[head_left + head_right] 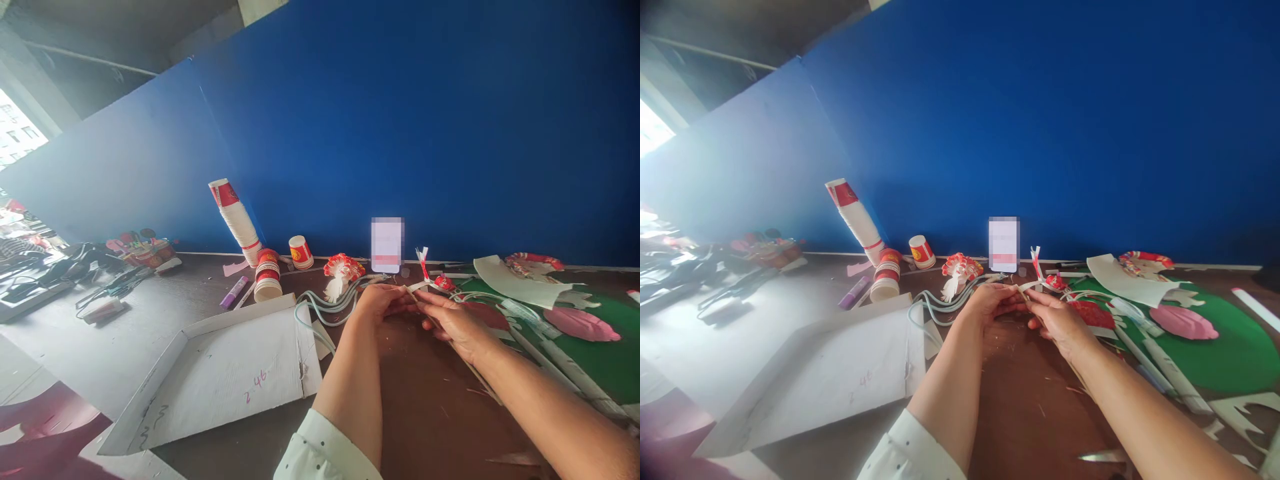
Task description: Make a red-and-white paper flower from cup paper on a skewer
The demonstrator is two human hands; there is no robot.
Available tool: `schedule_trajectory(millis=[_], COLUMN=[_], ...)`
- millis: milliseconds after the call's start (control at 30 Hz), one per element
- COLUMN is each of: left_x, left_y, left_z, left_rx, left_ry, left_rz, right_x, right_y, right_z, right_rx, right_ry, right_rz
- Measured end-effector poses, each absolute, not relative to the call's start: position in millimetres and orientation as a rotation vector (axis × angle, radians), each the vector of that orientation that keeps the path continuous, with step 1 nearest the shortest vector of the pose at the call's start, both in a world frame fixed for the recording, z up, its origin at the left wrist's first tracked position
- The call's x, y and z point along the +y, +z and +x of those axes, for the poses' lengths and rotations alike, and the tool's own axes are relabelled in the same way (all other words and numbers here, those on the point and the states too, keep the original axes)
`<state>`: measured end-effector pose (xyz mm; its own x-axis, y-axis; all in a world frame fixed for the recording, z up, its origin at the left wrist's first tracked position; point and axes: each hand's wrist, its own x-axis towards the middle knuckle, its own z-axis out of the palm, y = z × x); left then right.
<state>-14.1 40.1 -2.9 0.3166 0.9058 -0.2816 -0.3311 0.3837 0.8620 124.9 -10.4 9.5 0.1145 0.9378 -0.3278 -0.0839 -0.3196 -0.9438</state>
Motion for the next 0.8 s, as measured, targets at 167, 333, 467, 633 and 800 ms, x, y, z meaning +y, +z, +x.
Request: schedule_trajectory(millis=[167,333,467,633,800], left_x=[38,35,35,35,34], left_y=[-1,3,4,7,8], left_z=[-13,-11,-9,-5,-3], left_rx=[0.904,0.954,0.972,0.992,1.024], left_ry=[0.943,0.974,0.985,1.001,1.015], left_rz=[0.785,0.780,0.761,0.748,0.772], right_x=[-9,-9,-8,-7,-8], right_y=[8,7,6,4,0], right_z=[126,127,128,127,127], right_rx=[-0.921,-0.986,-0.995,-1.028,-1.106], right_ry=[1.387,1.376,1.370,1.319,1.216], right_rz=[-1.444,-1.464,-1.471,-1.520,-1.548])
